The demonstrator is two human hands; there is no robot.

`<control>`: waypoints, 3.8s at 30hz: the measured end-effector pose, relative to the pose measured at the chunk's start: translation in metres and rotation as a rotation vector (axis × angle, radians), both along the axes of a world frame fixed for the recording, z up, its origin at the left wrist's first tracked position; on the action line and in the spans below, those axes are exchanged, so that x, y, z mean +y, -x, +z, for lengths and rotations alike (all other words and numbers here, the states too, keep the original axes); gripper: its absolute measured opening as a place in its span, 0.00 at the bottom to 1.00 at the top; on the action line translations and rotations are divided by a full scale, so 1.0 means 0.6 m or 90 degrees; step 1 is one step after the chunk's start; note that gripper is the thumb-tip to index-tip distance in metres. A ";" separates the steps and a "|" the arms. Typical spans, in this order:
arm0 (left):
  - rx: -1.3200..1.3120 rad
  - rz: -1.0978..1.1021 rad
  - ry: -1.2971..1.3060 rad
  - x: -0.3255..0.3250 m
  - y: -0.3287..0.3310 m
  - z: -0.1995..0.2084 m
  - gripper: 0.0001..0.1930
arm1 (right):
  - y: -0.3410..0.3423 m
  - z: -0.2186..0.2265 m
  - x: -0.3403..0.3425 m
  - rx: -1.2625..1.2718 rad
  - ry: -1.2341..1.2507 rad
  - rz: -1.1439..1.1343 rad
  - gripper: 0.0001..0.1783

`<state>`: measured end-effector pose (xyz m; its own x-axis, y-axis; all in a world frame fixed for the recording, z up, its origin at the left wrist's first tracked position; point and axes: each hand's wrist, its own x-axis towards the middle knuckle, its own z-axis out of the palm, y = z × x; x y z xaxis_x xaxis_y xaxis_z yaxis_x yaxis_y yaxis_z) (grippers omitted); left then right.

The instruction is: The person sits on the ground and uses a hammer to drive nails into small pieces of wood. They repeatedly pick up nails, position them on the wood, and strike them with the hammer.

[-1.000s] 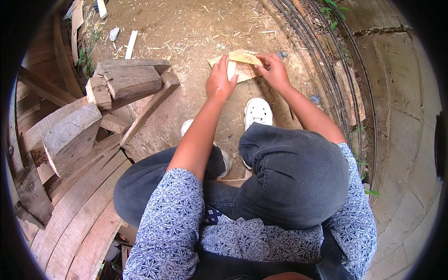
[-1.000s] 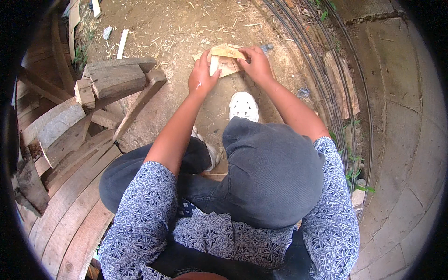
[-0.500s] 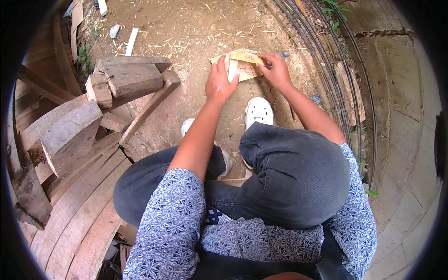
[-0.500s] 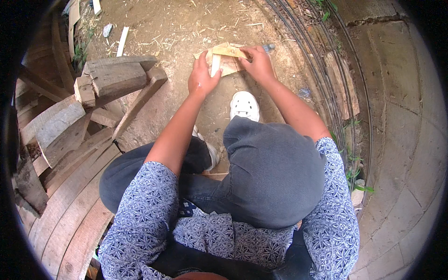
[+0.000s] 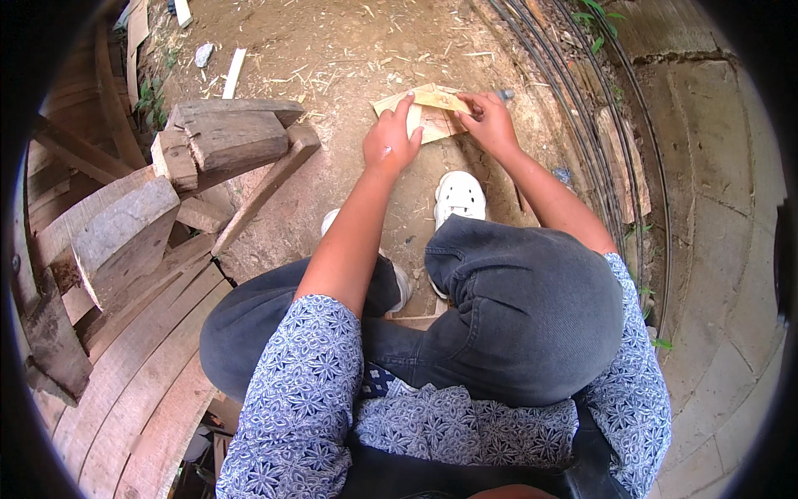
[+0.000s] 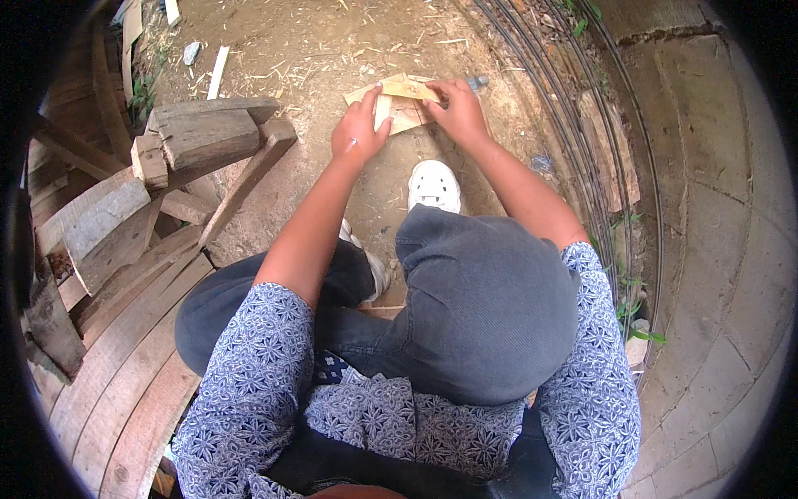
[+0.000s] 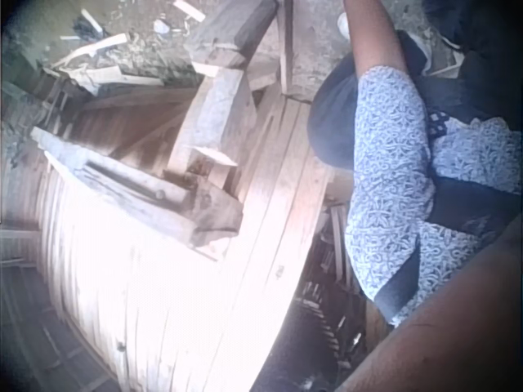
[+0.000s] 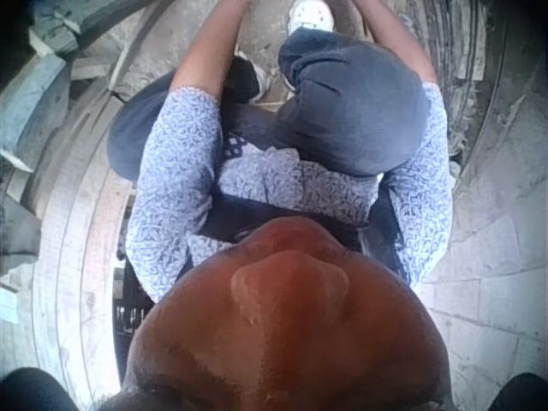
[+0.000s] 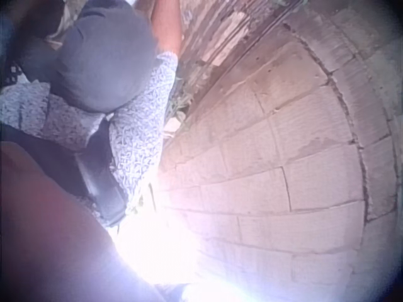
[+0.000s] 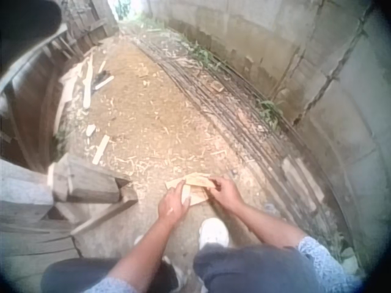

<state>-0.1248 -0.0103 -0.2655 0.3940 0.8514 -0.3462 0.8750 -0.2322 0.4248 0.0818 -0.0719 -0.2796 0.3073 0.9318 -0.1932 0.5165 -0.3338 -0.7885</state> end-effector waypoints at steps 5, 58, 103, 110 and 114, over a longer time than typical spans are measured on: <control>-0.109 0.097 0.005 -0.004 0.001 -0.024 0.39 | -0.004 -0.012 -0.004 0.005 -0.022 -0.010 0.21; -0.316 0.191 -0.129 -0.030 0.017 -0.004 0.27 | 0.039 -0.023 -0.060 0.088 -0.033 -0.026 0.26; -0.265 0.323 0.057 -0.014 0.036 -0.074 0.28 | 0.044 -0.004 -0.026 -0.030 0.033 -0.010 0.27; -0.325 0.340 0.098 -0.007 0.040 -0.075 0.24 | 0.047 -0.020 -0.023 -0.023 0.014 0.018 0.27; -0.281 0.338 0.051 -0.012 0.031 -0.071 0.23 | 0.041 -0.023 -0.028 -0.015 0.017 0.026 0.26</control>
